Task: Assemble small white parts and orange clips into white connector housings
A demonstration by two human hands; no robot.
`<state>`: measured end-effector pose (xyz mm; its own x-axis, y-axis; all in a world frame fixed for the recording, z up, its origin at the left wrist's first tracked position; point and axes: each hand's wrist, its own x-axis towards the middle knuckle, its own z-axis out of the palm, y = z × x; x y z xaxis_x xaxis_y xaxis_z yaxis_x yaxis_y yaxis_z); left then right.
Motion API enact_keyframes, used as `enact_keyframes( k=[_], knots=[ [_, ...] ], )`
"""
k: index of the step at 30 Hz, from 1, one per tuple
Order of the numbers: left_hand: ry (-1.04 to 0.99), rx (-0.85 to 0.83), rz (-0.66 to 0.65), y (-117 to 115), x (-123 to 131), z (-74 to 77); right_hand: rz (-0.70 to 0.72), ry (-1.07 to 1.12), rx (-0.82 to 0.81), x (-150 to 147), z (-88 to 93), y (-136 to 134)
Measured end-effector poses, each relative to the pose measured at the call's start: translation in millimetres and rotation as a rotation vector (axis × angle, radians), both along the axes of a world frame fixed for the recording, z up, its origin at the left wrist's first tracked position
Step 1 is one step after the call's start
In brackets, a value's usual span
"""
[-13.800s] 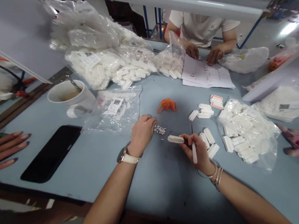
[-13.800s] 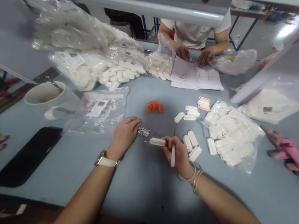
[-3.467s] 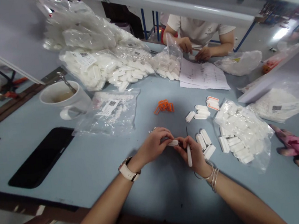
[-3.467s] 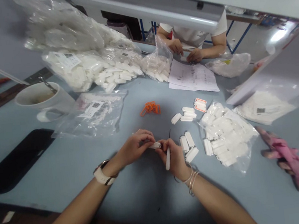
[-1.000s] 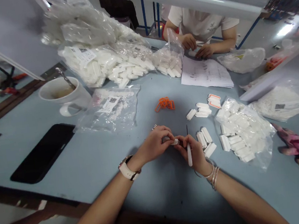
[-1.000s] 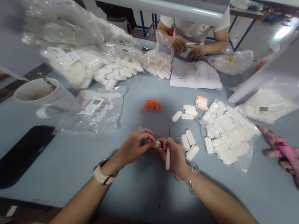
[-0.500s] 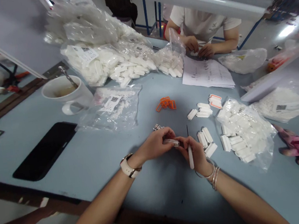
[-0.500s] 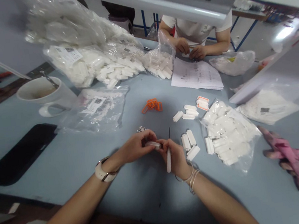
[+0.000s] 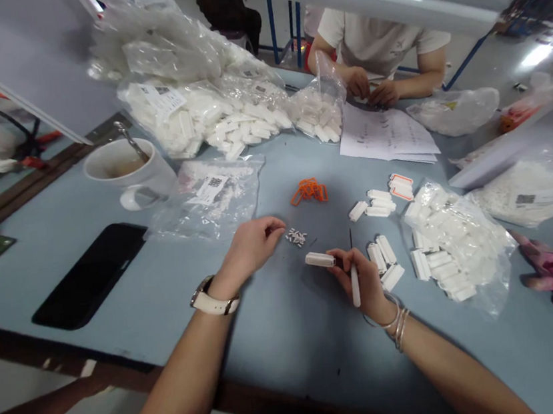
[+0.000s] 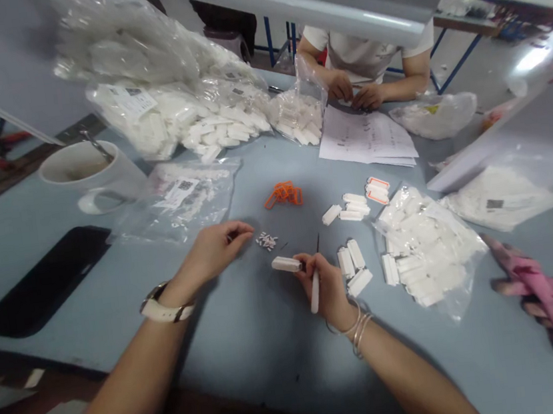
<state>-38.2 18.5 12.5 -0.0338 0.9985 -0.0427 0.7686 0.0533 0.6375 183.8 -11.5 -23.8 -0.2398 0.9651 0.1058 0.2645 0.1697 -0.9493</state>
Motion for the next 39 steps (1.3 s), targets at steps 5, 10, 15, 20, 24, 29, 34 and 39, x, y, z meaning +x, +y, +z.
enact_keyframes(
  k=[5, 10, 15, 20, 24, 29, 34, 39],
  knots=[
    [0.262, 0.046, -0.153, -1.6, 2.9, -12.9, -0.001, -0.011, -0.006, 1.6, -1.9, -0.1],
    [0.365, 0.085, -0.141, -4.2, 11.6, -17.2, 0.005, -0.024, 0.006, 1.6, 0.5, -0.5],
    [0.213, 0.091, -0.063, -3.1, 13.2, -12.2, 0.0, -0.005, -0.021, 0.4, 2.3, -0.4],
    [-0.19, 0.004, -0.176, -5.6, 22.4, 2.9, 0.014, -0.005, -0.023, 0.2, 1.3, 0.6],
    [-0.371, 0.014, -0.361, -11.0, 34.7, 6.6, 0.013, -0.025, -0.014, 0.6, 0.3, 0.8],
    [-0.358, 0.046, -0.423, -13.4, 43.5, -5.2, 0.017, -0.043, -0.015, 0.9, -0.4, 0.9],
    [-0.308, 0.077, -0.426, -13.7, 45.0, -12.3, 0.027, -0.035, -0.016, 1.1, -1.2, 1.0],
    [-0.279, 0.086, -0.421, -14.3, 46.8, -8.5, 0.016, -0.049, 0.013, 0.7, 0.1, 0.8]
  ],
)
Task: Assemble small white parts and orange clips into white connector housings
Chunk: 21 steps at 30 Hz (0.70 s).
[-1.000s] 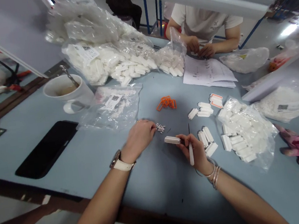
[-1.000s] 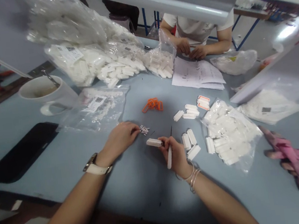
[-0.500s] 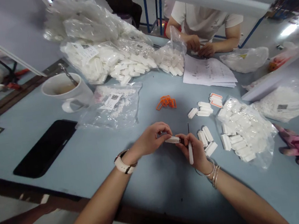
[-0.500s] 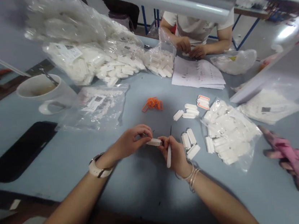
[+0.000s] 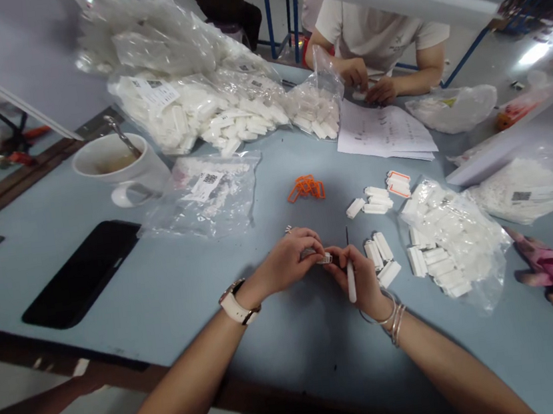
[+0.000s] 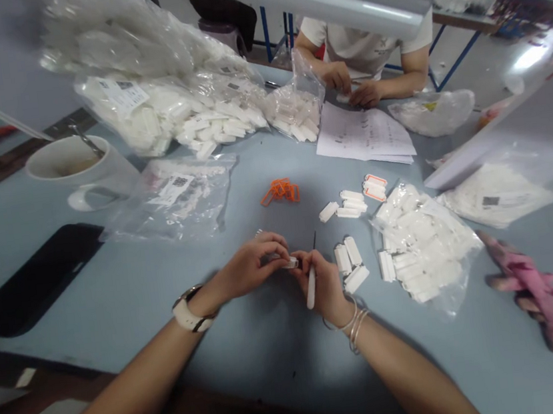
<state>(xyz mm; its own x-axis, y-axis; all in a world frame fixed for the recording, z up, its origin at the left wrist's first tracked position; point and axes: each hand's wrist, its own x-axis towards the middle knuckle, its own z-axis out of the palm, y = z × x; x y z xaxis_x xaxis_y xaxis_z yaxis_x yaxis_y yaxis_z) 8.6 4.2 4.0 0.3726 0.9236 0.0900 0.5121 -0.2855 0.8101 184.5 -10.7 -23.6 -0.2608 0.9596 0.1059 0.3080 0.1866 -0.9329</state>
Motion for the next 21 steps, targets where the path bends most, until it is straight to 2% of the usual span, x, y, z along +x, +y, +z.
enact_keyframes(
  k=[4, 9, 17, 21],
  knots=[
    [-0.003, 0.009, -0.005, -0.9, 1.3, -1.2, -0.006, 0.011, 0.02, -0.6, 1.4, 0.3],
    [0.021, -0.071, 0.065, -2.0, 1.4, -4.6, -0.009, 0.018, 0.03, -1.0, 3.8, 0.1],
    [0.009, -0.117, 0.066, -4.6, 6.1, 1.6, 0.003, 0.015, 0.06, -0.2, 2.6, -0.2],
    [0.016, -0.1, 0.091, -2.3, 5.6, 1.3, 0.002, 0.057, 0.007, 0.0, -0.1, -0.5]
  ],
)
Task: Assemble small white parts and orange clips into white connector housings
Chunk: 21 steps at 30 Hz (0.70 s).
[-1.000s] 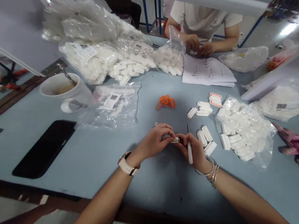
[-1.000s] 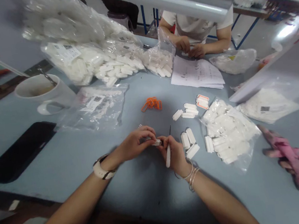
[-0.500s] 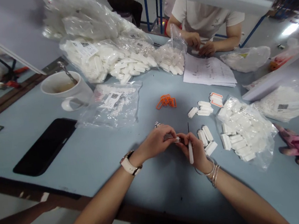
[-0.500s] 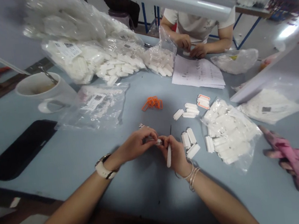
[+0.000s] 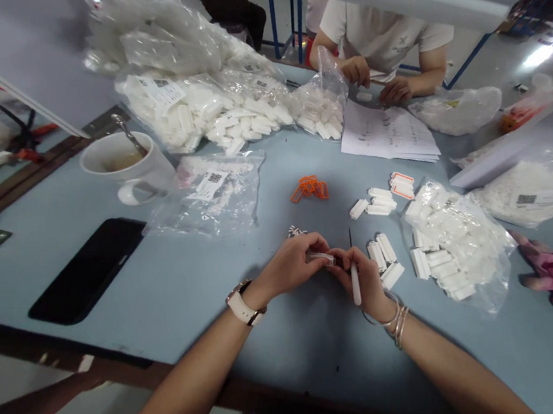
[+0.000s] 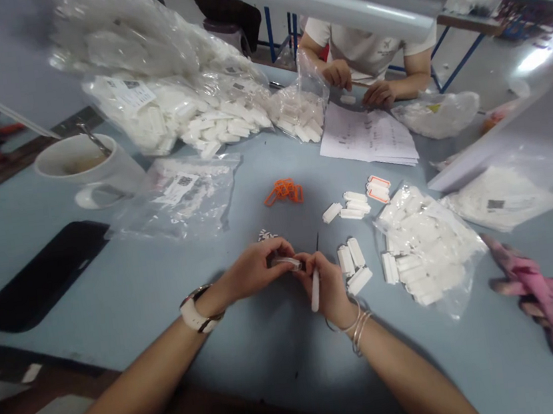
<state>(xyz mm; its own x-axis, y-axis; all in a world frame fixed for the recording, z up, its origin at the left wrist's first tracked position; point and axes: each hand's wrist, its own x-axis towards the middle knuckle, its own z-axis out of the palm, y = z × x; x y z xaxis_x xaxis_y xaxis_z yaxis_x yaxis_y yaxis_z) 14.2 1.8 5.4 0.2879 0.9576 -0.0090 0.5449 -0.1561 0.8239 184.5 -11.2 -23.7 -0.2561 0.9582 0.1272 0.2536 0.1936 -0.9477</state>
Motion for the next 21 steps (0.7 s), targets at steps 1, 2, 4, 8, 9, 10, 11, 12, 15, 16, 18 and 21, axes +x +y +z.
enact_keyframes(
  k=[1, 2, 4, 8, 9, 10, 11, 12, 15, 16, 18, 21],
  knots=[
    [-0.003, 0.007, 0.016, 1.7, -2.5, 0.3, -0.001, 0.008, -0.018, 0.0, -0.4, -0.1],
    [-0.006, 0.011, 0.042, 3.8, -6.1, 1.0, -0.002, 0.011, -0.033, 0.0, -0.6, -0.2],
    [-0.004, 0.011, 0.135, 8.7, -16.7, 3.4, -0.002, 0.01, -0.052, 0.0, -0.2, -0.5],
    [0.25, 0.054, 0.34, 16.7, -41.3, 6.3, -0.003, -0.006, -0.047, -0.2, 1.9, -0.4],
    [0.342, 0.088, 0.345, 17.7, -45.6, 5.8, -0.005, -0.009, -0.045, -0.4, 2.3, -0.3],
    [0.413, 0.104, 0.326, 18.2, -48.5, 4.8, -0.01, -0.011, -0.041, -0.6, 2.5, -0.1],
    [0.468, 0.109, 0.293, 18.4, -49.9, 3.5, -0.015, -0.012, -0.038, -0.9, 2.6, 0.2],
    [0.504, 0.106, 0.254, 18.3, -50.0, 2.1, -0.017, -0.011, -0.034, -1.2, 2.7, 0.4],
    [0.566, 0.095, 0.184, 17.3, -44.8, -2.2, -0.012, -0.01, -0.019, -1.8, 3.3, 0.7],
    [0.589, 0.098, 0.182, 16.9, -42.3, -3.3, -0.009, -0.012, -0.013, -1.8, 3.6, 0.7],
    [0.636, 0.099, 0.191, 16.0, -38.0, -4.7, -0.006, -0.016, -0.007, -1.3, 3.8, 0.3],
    [0.694, 0.094, 0.202, 14.3, -35.0, -4.2, -0.007, -0.018, -0.021, -0.2, 2.9, -0.2]
  ],
)
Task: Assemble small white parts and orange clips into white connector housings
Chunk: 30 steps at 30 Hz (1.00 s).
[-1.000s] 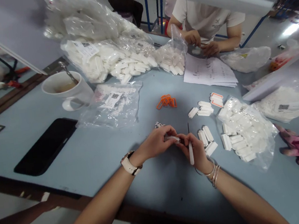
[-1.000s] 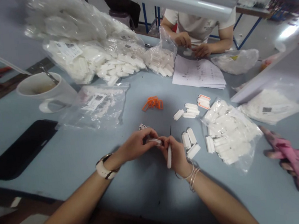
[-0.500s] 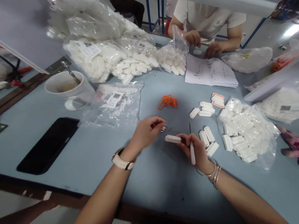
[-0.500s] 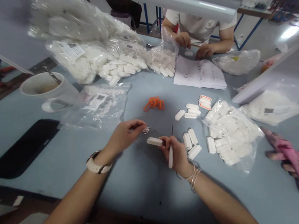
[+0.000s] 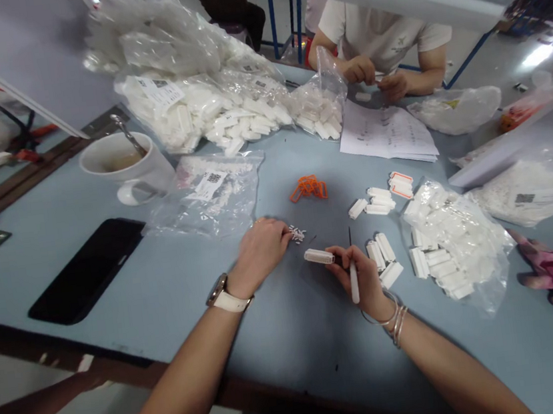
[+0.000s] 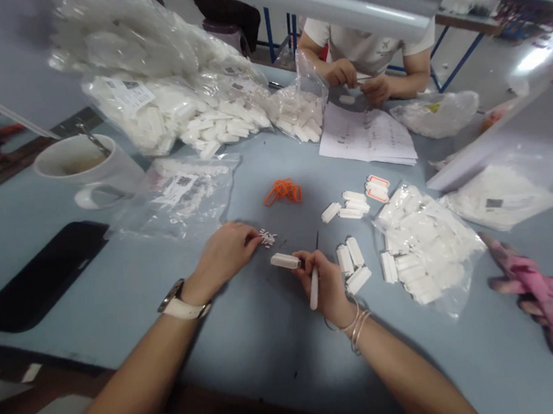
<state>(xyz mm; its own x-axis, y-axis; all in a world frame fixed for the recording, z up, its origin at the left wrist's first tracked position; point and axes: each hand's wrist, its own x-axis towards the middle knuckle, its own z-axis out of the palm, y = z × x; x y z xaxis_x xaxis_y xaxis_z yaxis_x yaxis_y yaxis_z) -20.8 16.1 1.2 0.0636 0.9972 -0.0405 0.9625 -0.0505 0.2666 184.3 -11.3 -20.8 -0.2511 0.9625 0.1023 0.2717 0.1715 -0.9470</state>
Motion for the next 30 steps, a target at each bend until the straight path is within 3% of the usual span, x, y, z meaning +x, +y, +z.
enact_keyframes(
  k=[6, 10, 12, 15, 19, 30],
  knots=[
    [0.006, -0.012, 0.042, -2.4, 0.7, 7.0, -0.003, 0.007, 0.001, 0.1, -1.3, 0.3],
    [-0.386, -0.044, 0.032, -5.1, 7.6, 13.8, 0.008, 0.022, -0.012, 0.0, -0.9, 0.5],
    [-0.602, -0.068, -0.041, -8.1, 12.9, 16.4, 0.005, 0.025, -0.016, 0.0, -0.8, 0.5],
    [-0.763, -0.05, -0.209, -12.6, 20.9, 16.6, 0.017, 0.026, -0.016, -0.4, -0.5, 0.5],
    [-0.784, -0.021, -0.339, -14.9, 28.4, 10.8, 0.0, 0.011, 0.028, -1.0, 0.0, 0.7],
    [-0.717, -0.014, -0.324, -11.8, 32.2, -0.3, -0.011, -0.043, 0.0, 0.1, 1.2, 0.7]
  ],
)
